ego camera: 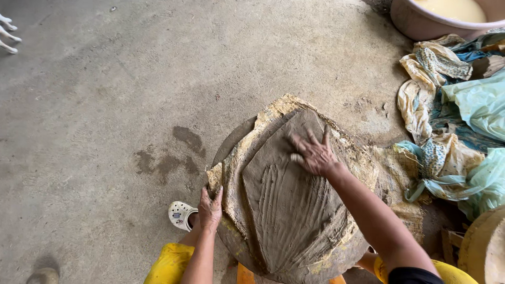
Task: The person shapes a piece of clay by hand, smoothing the edges and flattening a central mass on a wooden board.
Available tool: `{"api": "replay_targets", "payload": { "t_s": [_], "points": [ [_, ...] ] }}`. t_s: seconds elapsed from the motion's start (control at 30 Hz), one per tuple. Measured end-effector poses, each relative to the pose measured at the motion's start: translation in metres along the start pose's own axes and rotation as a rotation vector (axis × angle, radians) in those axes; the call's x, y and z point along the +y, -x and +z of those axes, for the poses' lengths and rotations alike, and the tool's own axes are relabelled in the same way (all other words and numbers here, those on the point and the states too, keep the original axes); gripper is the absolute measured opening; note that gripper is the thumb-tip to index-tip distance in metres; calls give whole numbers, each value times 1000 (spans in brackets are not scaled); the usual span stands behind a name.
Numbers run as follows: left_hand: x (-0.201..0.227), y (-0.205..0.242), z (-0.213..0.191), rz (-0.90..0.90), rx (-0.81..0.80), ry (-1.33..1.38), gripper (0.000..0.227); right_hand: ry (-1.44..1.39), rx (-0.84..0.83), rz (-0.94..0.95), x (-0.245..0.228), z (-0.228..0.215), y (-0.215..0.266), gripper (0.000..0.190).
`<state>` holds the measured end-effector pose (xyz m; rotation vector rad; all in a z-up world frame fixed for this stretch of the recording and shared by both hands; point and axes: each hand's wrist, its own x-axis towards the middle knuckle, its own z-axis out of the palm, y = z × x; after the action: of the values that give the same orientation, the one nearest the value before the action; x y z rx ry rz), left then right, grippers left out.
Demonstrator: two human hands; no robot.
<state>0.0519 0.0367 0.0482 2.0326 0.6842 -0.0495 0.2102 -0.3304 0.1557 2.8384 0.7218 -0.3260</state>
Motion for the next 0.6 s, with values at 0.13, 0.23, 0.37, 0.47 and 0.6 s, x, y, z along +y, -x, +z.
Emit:
{"api": "replay_targets", "payload": {
  "t_s": [0.13,0.23,0.37,0.47,0.6],
  "points": [
    [12,0,-2,-21,-22,-11,86,-67,386,205,25,14,-34,76],
    [1,-9,2,36,7,-30,88,417,244,166,23,-10,-35,73],
    [-9,-11,7,36,-5,125,86,692,-148,89,-37,-57,-4,74],
    [-15,-13,12,99,35,70,88,710,-312,24,-74,-73,30,61],
    [-15,-9,12,91,61,35,84,832,-364,-168,-120,-73,97,45]
  ]
}}
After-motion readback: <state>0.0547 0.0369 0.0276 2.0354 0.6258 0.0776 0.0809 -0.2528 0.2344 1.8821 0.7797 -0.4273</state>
